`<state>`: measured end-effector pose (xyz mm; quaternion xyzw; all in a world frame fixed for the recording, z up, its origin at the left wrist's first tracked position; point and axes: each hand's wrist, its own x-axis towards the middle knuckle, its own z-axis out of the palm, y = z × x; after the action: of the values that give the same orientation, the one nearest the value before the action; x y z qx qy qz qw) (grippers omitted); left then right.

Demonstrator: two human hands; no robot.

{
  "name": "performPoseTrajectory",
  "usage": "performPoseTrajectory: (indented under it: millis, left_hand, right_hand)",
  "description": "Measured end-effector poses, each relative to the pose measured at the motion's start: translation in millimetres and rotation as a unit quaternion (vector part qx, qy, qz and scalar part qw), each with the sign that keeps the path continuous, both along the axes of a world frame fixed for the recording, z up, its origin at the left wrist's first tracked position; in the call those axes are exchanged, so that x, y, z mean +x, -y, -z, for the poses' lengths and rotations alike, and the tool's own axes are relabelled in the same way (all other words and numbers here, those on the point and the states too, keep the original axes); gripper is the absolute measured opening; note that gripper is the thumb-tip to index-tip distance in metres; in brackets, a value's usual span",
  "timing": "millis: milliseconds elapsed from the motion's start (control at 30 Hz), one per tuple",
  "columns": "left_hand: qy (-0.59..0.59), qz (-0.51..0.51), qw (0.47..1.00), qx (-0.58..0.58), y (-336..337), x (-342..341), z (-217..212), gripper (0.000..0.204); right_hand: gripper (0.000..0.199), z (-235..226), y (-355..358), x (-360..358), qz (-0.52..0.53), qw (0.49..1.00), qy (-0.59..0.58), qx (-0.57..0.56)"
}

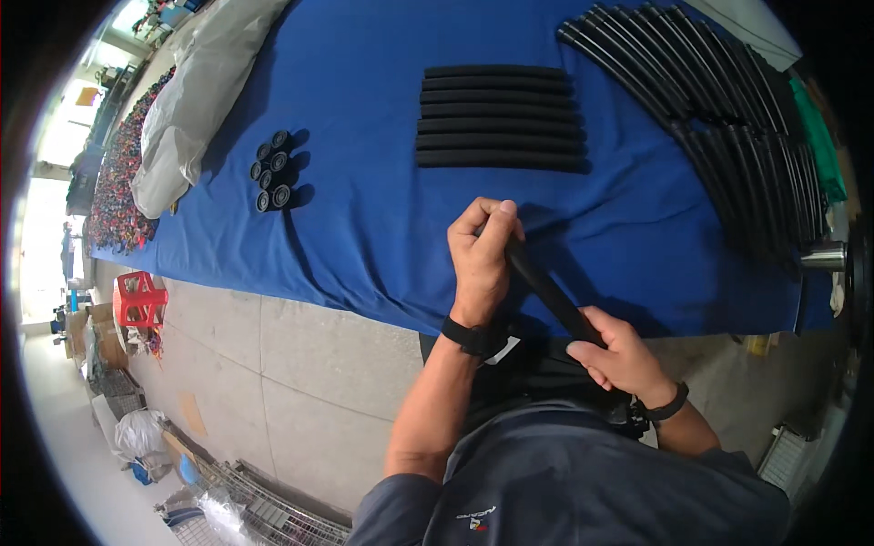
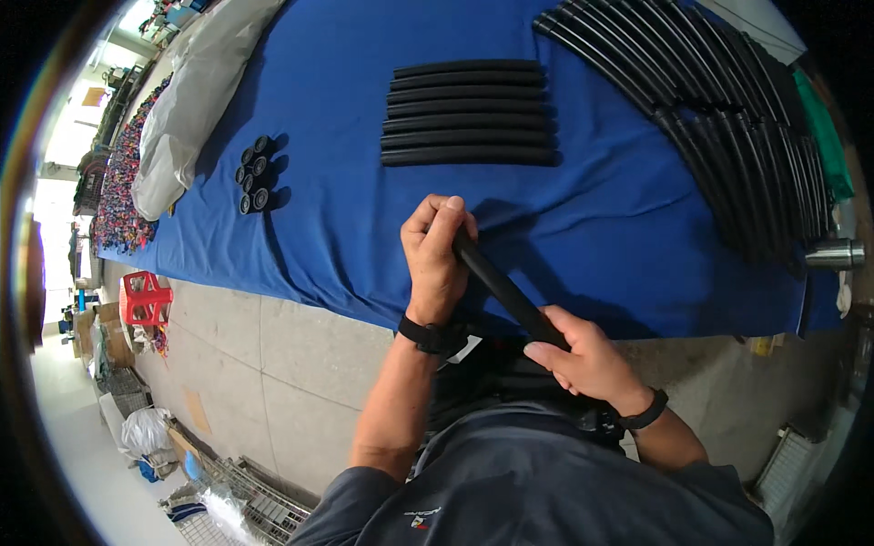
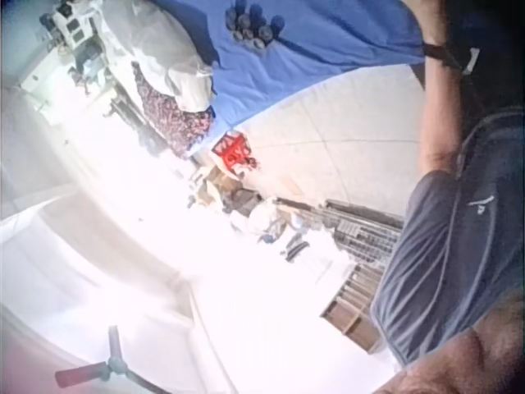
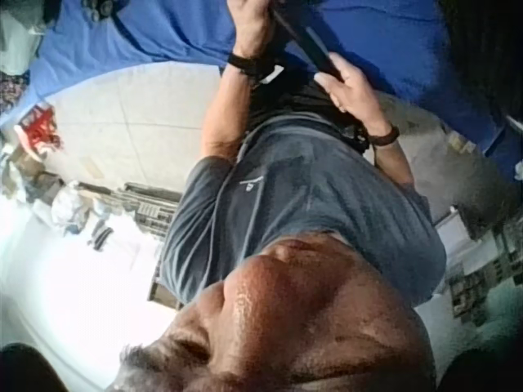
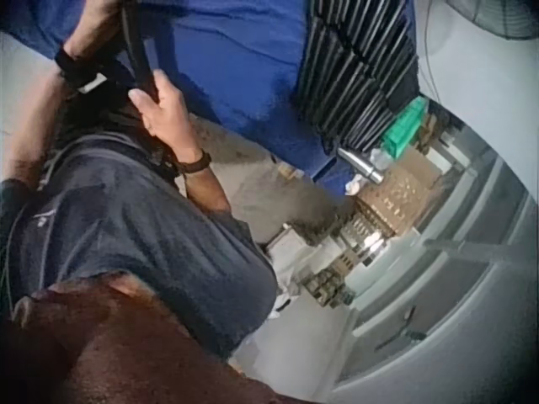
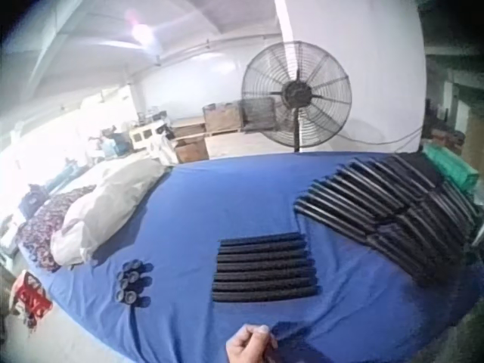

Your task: The person assembles black cylindrical poles by inserting smaller end caps into the open ends of the tubes. They handle the components one at a time, sliding the caps onto the poles and then placing the finished units into a growing stack on the blue-covered table.

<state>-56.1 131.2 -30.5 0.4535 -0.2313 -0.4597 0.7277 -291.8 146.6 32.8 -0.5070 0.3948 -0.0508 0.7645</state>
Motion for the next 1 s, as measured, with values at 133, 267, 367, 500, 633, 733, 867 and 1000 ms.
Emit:
performPoseTrajectory:
  millis: [133, 267, 367, 500, 633, 733, 867, 1000]
  left_hand:
    - [-0.043, 0.014, 0.998, -0.039, -6.7, 5.2, -2.6, 0.017]
    - [0.058, 0.019, 0.998, 0.002, -4.1, 3.9, -4.3, 0.015]
    - [0.056, 0.009, 0.998, 0.001, -10.7, 0.7, -6.2, 0.018]
    - [-0.01, 0.032, 0.999, -0.007, -11.8, 3.1, -4.0, 0.018]
    - [-0.001, 0.014, 1.0, -0.021, -8.0, 2.1, 3.0, 0.017]
    - [0.014, 0.006, 1.0, -0.01, -7.5, 1.3, 1.3, 0.018]
    - [-0.006, 0.002, 1.0, -0.015, -7.3, 0.2, 1.7, 0.017]
    - [-0.003, 0.0, 1.0, -0.011, -6.0, -0.5, 2.9, 0.017]
  right_hand:
    - [0.052, 27.4, 2.7, -15.5, 0.087, 0.851, 0.27, 0.441]
    - [0.053, 14.8, 1.3, -12.3, 0.055, 0.92, 0.219, 0.319]
    - [0.051, -5.8, -11.8, -5.8, 0.028, 0.999, -0.033, 0.019]
    - [0.053, 6.9, -5.6, -12.1, 0.058, 0.984, 0.109, 0.13]
    - [0.055, 30.9, -3.4, -27.1, 0.092, 0.909, 0.197, 0.356]
    - [0.054, 29.8, -2.1, -28.4, 0.078, 0.933, 0.164, 0.31]
    - [0.053, 25.9, -6.2, -23.9, 0.08, 0.935, 0.163, 0.306]
    - [0.052, 24.7, -8.1, -22.4, 0.08, 0.943, 0.153, 0.285]
